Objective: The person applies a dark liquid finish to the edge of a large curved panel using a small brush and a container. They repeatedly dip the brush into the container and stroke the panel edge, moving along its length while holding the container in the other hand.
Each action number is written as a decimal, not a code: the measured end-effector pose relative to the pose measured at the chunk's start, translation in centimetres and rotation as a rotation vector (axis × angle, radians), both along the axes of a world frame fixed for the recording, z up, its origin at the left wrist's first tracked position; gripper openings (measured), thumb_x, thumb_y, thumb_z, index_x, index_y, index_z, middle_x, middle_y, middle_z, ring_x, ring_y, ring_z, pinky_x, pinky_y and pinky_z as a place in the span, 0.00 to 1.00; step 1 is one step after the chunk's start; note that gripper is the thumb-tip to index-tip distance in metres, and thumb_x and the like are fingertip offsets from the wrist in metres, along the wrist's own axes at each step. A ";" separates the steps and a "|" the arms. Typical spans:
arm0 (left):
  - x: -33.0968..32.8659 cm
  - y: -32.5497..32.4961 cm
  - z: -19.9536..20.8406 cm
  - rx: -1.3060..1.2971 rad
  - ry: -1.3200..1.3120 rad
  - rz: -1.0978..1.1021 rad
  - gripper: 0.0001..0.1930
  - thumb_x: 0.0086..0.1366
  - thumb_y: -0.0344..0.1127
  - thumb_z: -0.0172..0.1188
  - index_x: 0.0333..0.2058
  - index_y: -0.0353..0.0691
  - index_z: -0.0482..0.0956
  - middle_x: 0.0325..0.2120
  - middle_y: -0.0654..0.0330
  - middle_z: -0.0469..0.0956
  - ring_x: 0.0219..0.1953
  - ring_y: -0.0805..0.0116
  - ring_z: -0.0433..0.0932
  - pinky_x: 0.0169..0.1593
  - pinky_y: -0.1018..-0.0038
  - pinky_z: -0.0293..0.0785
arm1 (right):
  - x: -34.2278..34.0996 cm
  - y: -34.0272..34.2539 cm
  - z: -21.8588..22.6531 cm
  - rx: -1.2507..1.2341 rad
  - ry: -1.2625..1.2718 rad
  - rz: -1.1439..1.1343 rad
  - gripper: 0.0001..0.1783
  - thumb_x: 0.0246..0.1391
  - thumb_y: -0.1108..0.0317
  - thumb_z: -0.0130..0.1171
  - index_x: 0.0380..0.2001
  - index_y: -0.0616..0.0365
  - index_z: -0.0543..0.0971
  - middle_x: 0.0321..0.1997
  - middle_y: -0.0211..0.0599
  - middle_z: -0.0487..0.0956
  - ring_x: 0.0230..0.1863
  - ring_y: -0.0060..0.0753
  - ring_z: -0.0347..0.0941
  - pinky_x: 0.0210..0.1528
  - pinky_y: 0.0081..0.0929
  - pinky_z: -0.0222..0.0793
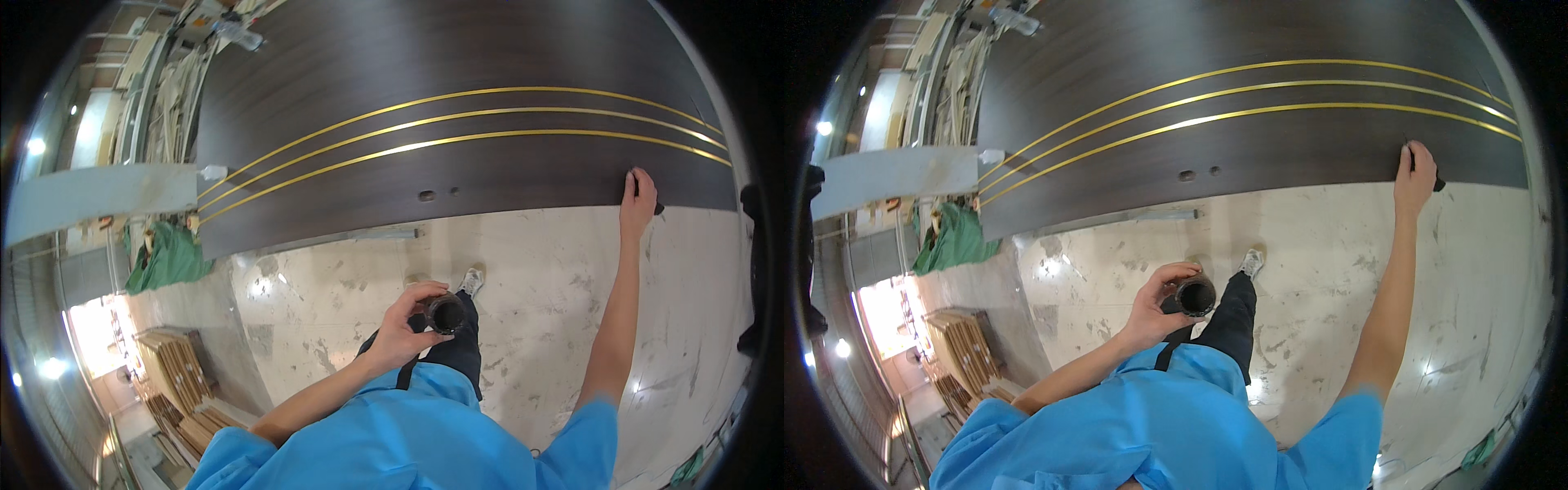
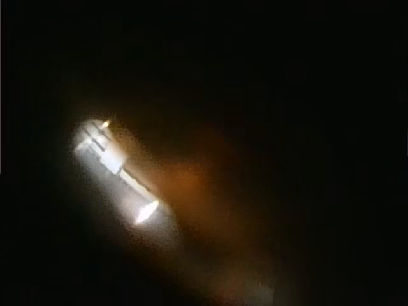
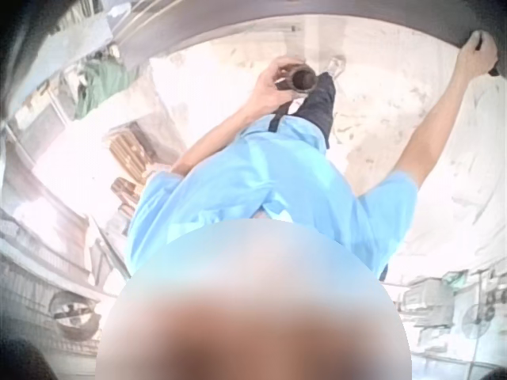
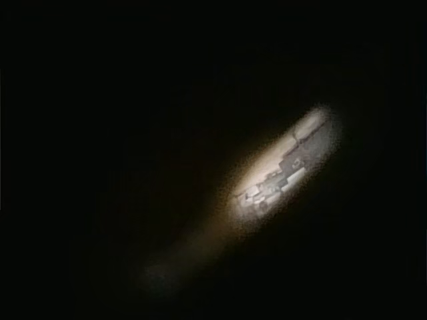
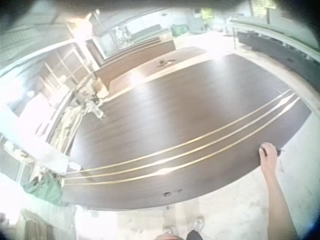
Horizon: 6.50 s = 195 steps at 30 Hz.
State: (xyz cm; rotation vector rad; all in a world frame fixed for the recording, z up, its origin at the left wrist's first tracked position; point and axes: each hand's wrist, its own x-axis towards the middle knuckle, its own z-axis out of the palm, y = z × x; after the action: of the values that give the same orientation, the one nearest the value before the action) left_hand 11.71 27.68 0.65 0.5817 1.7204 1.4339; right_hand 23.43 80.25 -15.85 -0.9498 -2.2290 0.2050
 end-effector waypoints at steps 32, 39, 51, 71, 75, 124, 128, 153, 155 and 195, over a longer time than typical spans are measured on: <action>-6.9 -25.3 0.3 0.046 0.048 0.403 0.42 0.47 0.16 0.76 0.61 0.40 0.70 0.66 0.54 0.70 0.65 0.62 0.73 0.69 0.65 0.69 | -33.7 -64.0 2.9 -0.108 0.178 0.809 0.08 0.51 0.69 0.60 0.36 0.55 0.77 0.47 0.39 0.78 0.49 0.43 0.76 0.54 0.39 0.73; -6.2 -20.2 -0.2 0.088 -0.007 0.260 0.39 0.49 0.18 0.77 0.60 0.42 0.71 0.66 0.55 0.70 0.64 0.63 0.73 0.69 0.64 0.68 | -25.1 -50.2 0.9 0.066 0.027 0.419 0.08 0.54 0.68 0.62 0.39 0.51 0.79 0.51 0.37 0.79 0.53 0.44 0.76 0.56 0.42 0.72; -1.3 -5.4 0.7 0.174 -0.057 0.158 0.36 0.53 0.19 0.77 0.60 0.43 0.73 0.66 0.55 0.69 0.65 0.63 0.73 0.66 0.65 0.69 | -4.2 -10.2 -0.7 0.106 -0.054 0.021 0.13 0.71 0.65 0.54 0.50 0.62 0.79 0.61 0.50 0.79 0.63 0.56 0.72 0.65 0.49 0.67; -2.5 -14.2 0.8 0.196 -0.025 0.477 0.39 0.48 0.17 0.76 0.60 0.39 0.71 0.65 0.49 0.70 0.66 0.59 0.72 0.69 0.61 0.70 | -26.6 -52.0 0.3 -0.196 0.071 0.624 0.10 0.61 0.67 0.60 0.45 0.52 0.81 0.63 0.45 0.79 0.62 0.49 0.75 0.65 0.45 0.72; -3.7 -18.4 1.1 0.107 0.026 0.599 0.41 0.46 0.18 0.76 0.60 0.41 0.69 0.65 0.48 0.70 0.65 0.59 0.73 0.68 0.62 0.71 | -32.3 -61.0 2.0 -0.227 0.094 0.852 0.08 0.56 0.69 0.59 0.39 0.54 0.78 0.65 0.46 0.76 0.61 0.50 0.75 0.61 0.40 0.75; 9.3 19.1 1.5 0.117 0.209 0.341 0.36 0.50 0.24 0.78 0.59 0.43 0.76 0.60 0.60 0.78 0.59 0.65 0.78 0.60 0.65 0.75 | 6.8 -7.4 20.2 -0.975 0.065 0.560 0.10 0.62 0.73 0.66 0.46 0.61 0.84 0.37 0.29 0.84 0.35 0.20 0.75 0.40 0.23 0.72; 8.4 20.0 2.4 0.161 0.338 0.254 0.36 0.50 0.22 0.76 0.59 0.44 0.76 0.60 0.56 0.77 0.61 0.60 0.77 0.62 0.63 0.73 | 7.3 -11.3 25.9 -0.754 -0.070 0.690 0.09 0.60 0.75 0.67 0.43 0.60 0.82 0.33 0.33 0.82 0.31 0.24 0.76 0.35 0.24 0.71; 7.8 18.9 3.8 0.227 0.674 0.056 0.35 0.46 0.22 0.74 0.55 0.45 0.77 0.59 0.55 0.78 0.59 0.48 0.76 0.61 0.57 0.75 | 8.4 -17.1 29.3 -0.077 -0.459 0.825 0.10 0.47 0.75 0.68 0.35 0.53 0.83 0.31 0.32 0.74 0.31 0.35 0.77 0.29 0.33 0.72; 7.7 18.9 3.6 0.202 0.656 0.073 0.35 0.46 0.22 0.75 0.55 0.45 0.77 0.59 0.55 0.78 0.60 0.48 0.76 0.61 0.58 0.74 | 8.1 -16.7 29.2 -0.140 -0.415 0.832 0.08 0.47 0.75 0.68 0.33 0.53 0.83 0.30 0.31 0.74 0.30 0.34 0.77 0.28 0.32 0.72; 10.8 16.4 -3.6 0.026 -0.080 0.271 0.38 0.53 0.22 0.78 0.62 0.44 0.71 0.61 0.63 0.74 0.61 0.68 0.75 0.64 0.65 0.73 | 3.4 -14.9 0.9 -0.712 0.295 0.198 0.07 0.62 0.68 0.65 0.38 0.61 0.84 0.39 0.42 0.82 0.40 0.46 0.80 0.45 0.37 0.74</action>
State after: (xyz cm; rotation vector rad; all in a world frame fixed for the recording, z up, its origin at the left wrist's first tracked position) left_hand 22.54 44.11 -2.93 0.3078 1.7692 1.6453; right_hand 26.81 65.35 -14.97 -0.9614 -1.9824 1.2070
